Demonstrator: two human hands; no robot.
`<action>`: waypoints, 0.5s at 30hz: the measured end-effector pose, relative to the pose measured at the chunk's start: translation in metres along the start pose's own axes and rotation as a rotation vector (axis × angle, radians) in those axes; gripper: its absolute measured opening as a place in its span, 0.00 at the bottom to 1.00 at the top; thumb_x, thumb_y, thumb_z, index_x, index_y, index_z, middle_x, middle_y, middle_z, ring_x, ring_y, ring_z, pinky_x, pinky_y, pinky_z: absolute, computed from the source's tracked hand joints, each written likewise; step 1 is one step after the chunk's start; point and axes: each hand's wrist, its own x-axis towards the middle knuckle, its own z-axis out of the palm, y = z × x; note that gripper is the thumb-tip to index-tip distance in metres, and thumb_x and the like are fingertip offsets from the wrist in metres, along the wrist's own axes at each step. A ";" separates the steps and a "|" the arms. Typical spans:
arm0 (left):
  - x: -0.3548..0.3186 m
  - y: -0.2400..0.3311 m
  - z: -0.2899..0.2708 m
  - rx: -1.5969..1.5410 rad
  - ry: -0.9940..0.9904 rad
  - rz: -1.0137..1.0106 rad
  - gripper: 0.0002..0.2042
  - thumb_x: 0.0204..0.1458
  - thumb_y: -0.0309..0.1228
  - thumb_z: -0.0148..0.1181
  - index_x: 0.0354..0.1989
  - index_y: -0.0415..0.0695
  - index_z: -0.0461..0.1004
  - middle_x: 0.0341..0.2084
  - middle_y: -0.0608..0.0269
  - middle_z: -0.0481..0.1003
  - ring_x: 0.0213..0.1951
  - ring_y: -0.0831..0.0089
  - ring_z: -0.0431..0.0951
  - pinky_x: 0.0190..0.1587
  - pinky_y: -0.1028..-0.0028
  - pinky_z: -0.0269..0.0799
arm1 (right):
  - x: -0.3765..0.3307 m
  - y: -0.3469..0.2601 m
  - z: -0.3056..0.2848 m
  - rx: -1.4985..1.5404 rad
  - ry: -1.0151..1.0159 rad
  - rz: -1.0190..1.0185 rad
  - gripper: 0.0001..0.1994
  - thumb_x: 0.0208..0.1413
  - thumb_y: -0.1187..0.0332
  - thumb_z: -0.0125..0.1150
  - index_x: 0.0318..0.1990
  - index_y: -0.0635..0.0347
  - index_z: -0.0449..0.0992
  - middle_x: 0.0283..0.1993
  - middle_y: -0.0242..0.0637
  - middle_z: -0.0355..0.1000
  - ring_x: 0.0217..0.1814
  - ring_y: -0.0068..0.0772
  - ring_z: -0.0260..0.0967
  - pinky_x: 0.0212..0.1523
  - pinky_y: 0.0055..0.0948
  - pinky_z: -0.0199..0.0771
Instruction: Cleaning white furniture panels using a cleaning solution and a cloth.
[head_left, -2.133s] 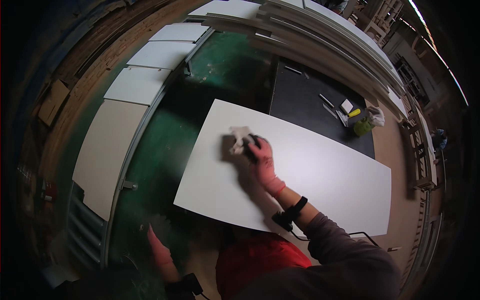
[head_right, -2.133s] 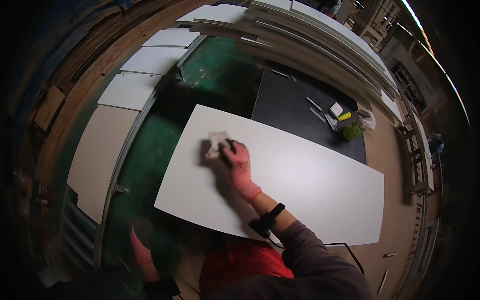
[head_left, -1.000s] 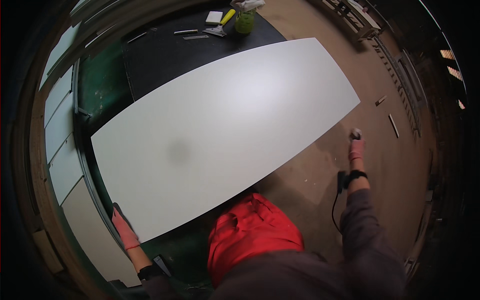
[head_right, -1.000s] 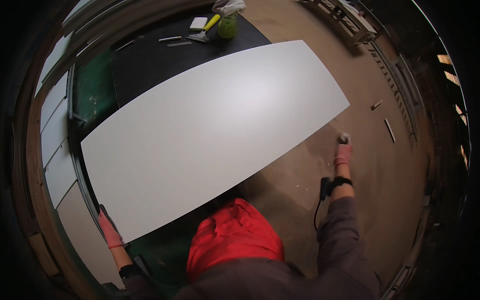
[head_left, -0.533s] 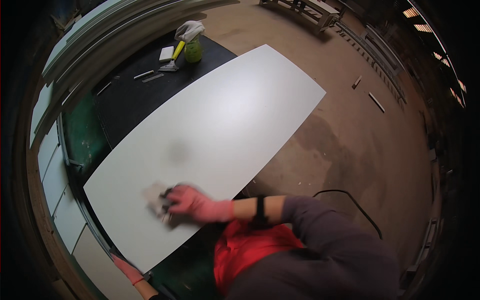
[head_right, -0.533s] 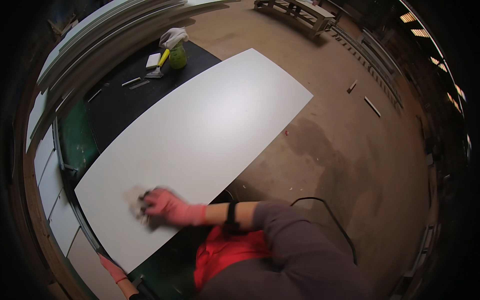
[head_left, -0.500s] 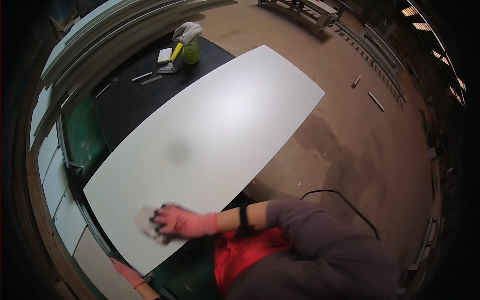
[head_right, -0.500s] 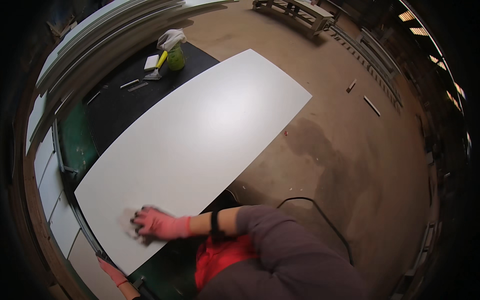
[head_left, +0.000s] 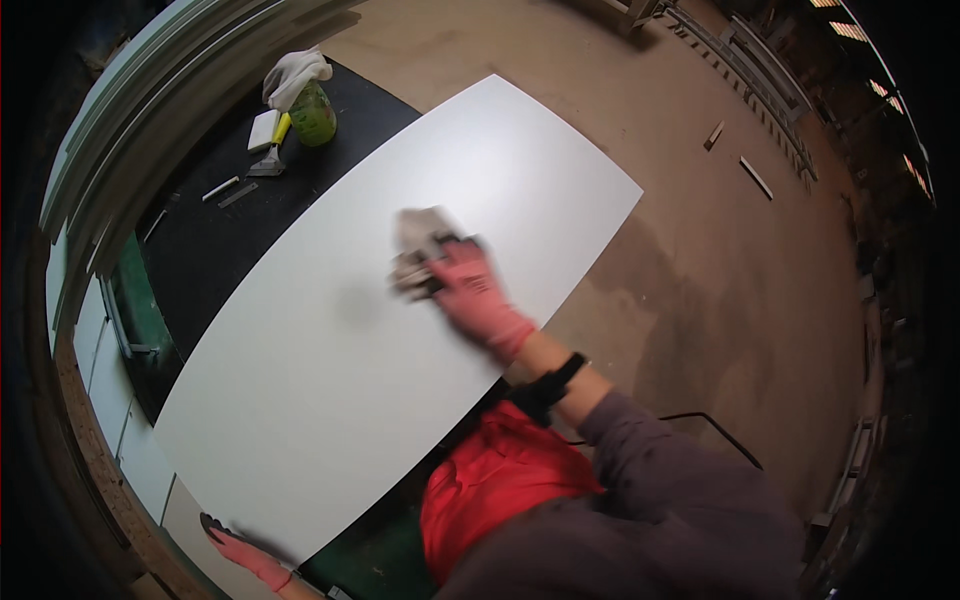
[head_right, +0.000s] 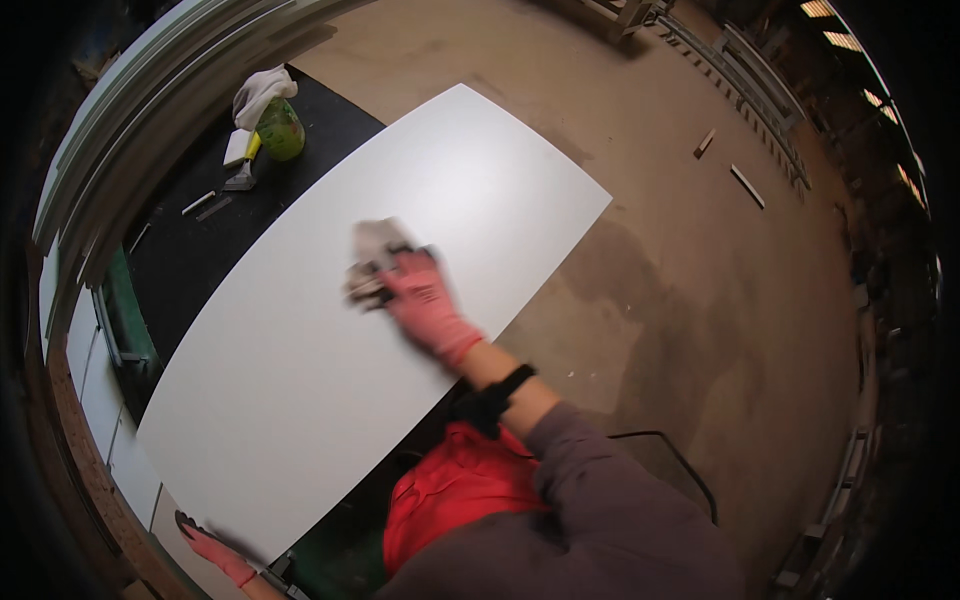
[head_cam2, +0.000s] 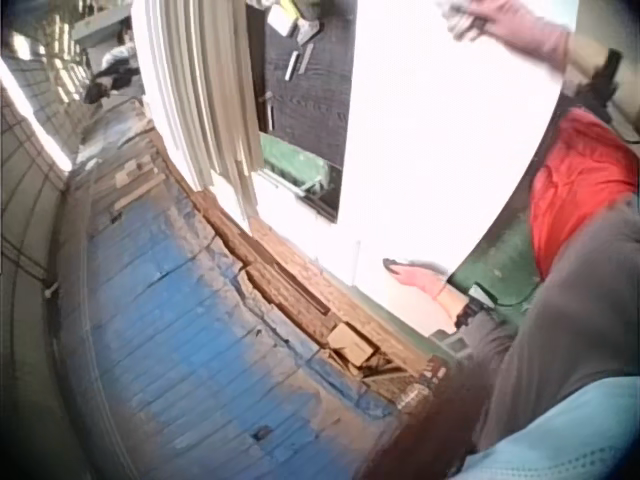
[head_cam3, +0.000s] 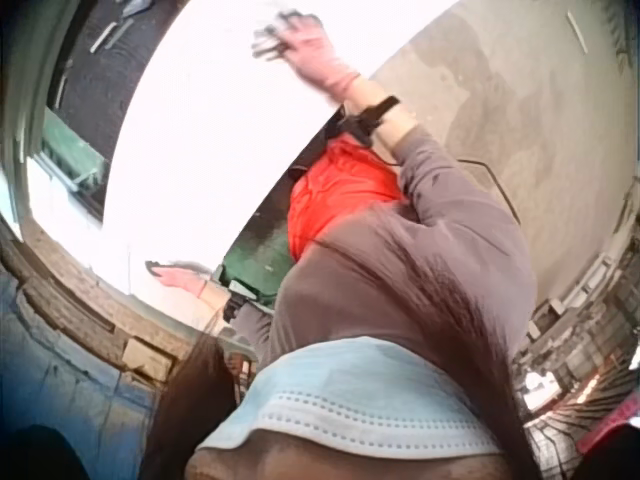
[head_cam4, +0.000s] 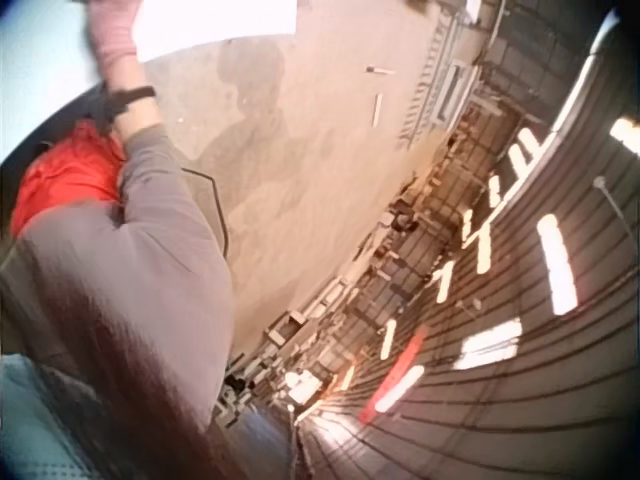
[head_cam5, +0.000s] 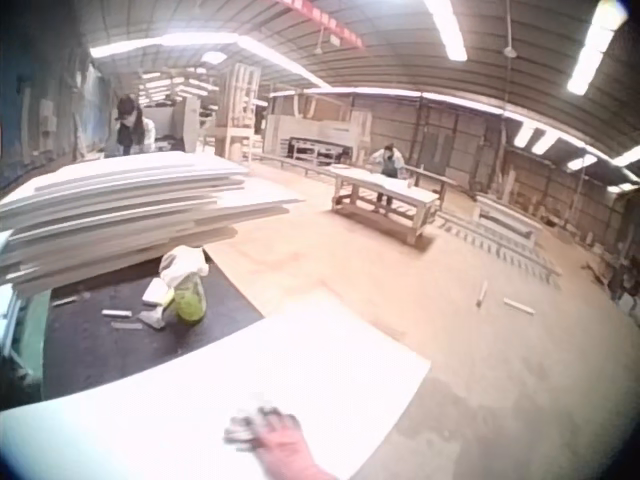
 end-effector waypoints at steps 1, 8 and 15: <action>0.003 0.009 0.016 -0.011 -0.024 0.049 0.23 0.60 0.38 0.37 0.59 0.34 0.56 0.58 0.52 0.59 0.59 0.63 0.60 0.61 0.69 0.53 | -0.008 0.063 -0.032 -0.079 0.098 0.100 0.20 0.43 0.69 0.55 0.48 0.56 0.70 0.54 0.51 0.59 0.58 0.52 0.53 0.62 0.48 0.46; 0.002 0.089 0.195 -0.093 -0.236 0.144 0.21 0.61 0.35 0.39 0.57 0.33 0.58 0.56 0.53 0.62 0.58 0.66 0.61 0.61 0.70 0.52 | -0.154 0.378 -0.258 -0.128 0.817 0.984 0.17 0.50 0.75 0.49 0.49 0.59 0.72 0.45 0.45 0.71 0.47 0.41 0.69 0.48 0.32 0.67; -0.041 0.152 0.281 -0.209 -0.332 0.022 0.18 0.60 0.33 0.42 0.56 0.37 0.60 0.54 0.58 0.64 0.55 0.69 0.63 0.59 0.73 0.57 | -0.014 0.161 -0.126 -0.175 -0.045 0.071 0.20 0.36 0.73 0.61 0.43 0.58 0.72 0.52 0.48 0.62 0.56 0.52 0.58 0.57 0.47 0.55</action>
